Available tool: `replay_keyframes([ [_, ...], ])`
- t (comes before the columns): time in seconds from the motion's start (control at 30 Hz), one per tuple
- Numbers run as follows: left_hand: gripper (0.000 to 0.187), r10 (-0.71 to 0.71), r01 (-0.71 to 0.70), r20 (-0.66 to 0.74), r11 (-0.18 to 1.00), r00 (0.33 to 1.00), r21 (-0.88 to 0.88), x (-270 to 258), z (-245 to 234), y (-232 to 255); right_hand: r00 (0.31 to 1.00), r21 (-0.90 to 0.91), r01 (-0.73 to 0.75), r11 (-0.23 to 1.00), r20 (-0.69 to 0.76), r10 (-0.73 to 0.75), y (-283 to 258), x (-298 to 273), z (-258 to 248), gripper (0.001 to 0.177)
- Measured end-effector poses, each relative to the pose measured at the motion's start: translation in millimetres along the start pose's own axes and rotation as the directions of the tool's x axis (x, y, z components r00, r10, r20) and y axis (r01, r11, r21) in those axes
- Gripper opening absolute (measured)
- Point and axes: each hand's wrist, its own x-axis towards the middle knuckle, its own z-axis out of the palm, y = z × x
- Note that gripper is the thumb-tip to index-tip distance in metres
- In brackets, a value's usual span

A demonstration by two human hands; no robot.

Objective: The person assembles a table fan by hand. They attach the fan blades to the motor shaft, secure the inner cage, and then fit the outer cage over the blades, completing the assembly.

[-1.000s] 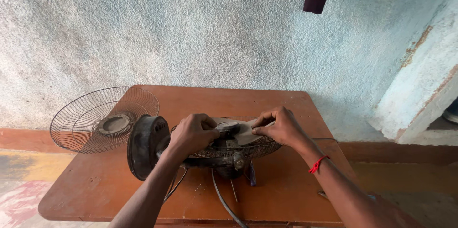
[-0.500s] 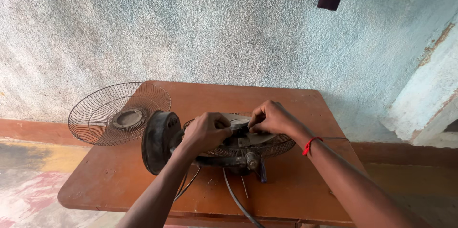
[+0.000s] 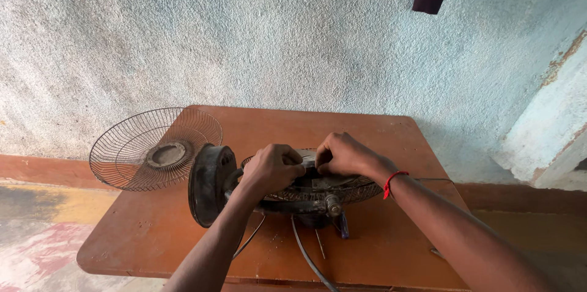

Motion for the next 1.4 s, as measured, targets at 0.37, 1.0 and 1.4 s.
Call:
replay_keyframes([
  [0.37, 0.035, -0.006, 0.006, 0.026, 1.0, 1.0, 0.003, -2.7, -1.3, 0.6, 0.999, -0.019, -0.044, 0.999, 0.003, 0.044, 2.8, -2.3, -4.0, 0.011],
  [1.0, 0.032, 0.001, -0.002, 0.021, 0.999, 1.0, 0.037, -42.1, 0.3, 2.7, 0.903, -0.061, -0.275, 0.959, -0.36, 0.236, 94.7, -48.1, -9.0, 0.049],
  [1.4, 0.033, -0.064, 0.066, 0.04, 0.996, 0.997, -0.055, -76.6, 11.5, -15.2, 0.957, 0.228, -0.21, 0.951, -0.151, 0.248, 110.2, -57.8, 5.3, 0.053],
])
